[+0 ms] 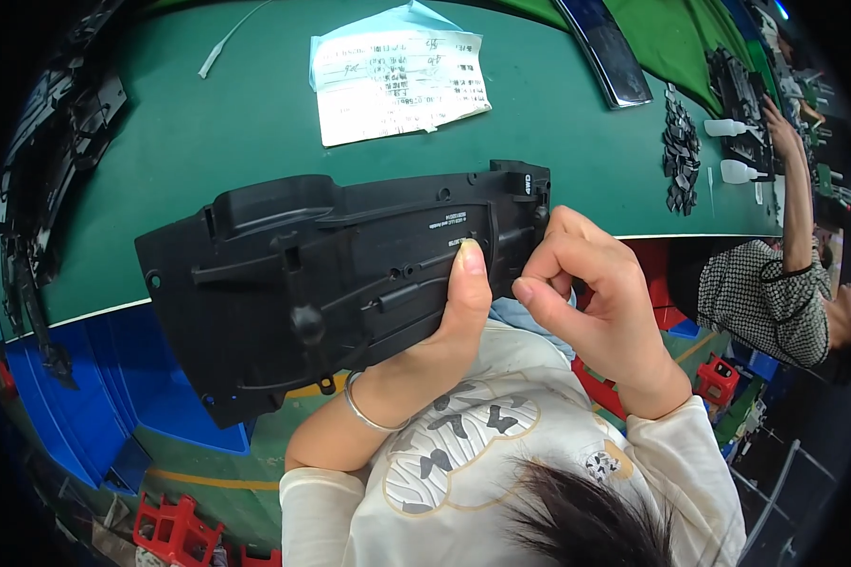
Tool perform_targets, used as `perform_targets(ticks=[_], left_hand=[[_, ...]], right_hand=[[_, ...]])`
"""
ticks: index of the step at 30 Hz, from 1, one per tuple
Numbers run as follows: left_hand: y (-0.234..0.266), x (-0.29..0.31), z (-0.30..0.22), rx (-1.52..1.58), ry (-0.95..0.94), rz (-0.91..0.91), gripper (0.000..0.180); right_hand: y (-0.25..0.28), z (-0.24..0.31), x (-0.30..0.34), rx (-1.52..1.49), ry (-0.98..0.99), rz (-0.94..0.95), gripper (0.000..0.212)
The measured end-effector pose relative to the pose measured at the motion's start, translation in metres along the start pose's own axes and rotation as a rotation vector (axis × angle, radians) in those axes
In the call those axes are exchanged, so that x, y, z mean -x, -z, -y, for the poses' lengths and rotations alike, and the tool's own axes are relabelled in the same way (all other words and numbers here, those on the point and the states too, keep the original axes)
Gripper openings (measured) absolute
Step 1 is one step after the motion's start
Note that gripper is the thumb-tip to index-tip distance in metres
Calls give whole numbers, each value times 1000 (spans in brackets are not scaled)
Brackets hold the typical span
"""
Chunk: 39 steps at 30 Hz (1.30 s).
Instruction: Manually attaching small plastic components and gears to a toy car chassis on a factory assembly line.
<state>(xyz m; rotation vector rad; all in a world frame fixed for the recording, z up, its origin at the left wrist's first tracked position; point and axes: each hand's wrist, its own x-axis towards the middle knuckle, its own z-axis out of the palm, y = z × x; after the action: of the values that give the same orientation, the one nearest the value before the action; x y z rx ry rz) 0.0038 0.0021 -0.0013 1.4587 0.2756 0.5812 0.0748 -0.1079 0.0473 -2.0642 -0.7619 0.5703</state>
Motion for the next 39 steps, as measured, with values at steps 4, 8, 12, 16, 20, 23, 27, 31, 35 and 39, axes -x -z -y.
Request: perform_targets(ticks=[4, 8, 12, 16, 20, 23, 27, 31, 35, 39], left_hand=[[-6, -3, 0, -30, -22, -109, 7], [-5, -4, 1, -25, -38, -77, 7], [-5, -3, 4, -38, -64, -102, 7], [-5, -2, 6, 5, -39, -95, 6], [-2, 0, 0, -13, 19, -16, 5], [-3, -1, -1, -33, -13, -46, 6], [-4, -4, 2, -27, -47, -60, 6], [-1, -7, 6, -107, -148, -20, 8], [-3, -5, 3, -111, -187, -63, 10], [-1, 0, -5, -85, -46, 58, 8]], right_hand=[[2, 1, -1, 50, -6, 10, 12], [6, 2, -3, 90, 13, 53, 12], [7, 1, -3, 101, 19, 56, 11], [7, -1, -2, 12, -9, 53, 11], [6, 0, -2, -5, -29, 43, 11], [6, -1, -2, 2, -18, 45, 12], [6, 2, -3, 27, -20, 52, 12], [7, 2, -3, 86, 28, 61, 13], [6, 6, -2, 118, 22, 53, 13], [4, 6, 3, 136, -4, 28, 14]])
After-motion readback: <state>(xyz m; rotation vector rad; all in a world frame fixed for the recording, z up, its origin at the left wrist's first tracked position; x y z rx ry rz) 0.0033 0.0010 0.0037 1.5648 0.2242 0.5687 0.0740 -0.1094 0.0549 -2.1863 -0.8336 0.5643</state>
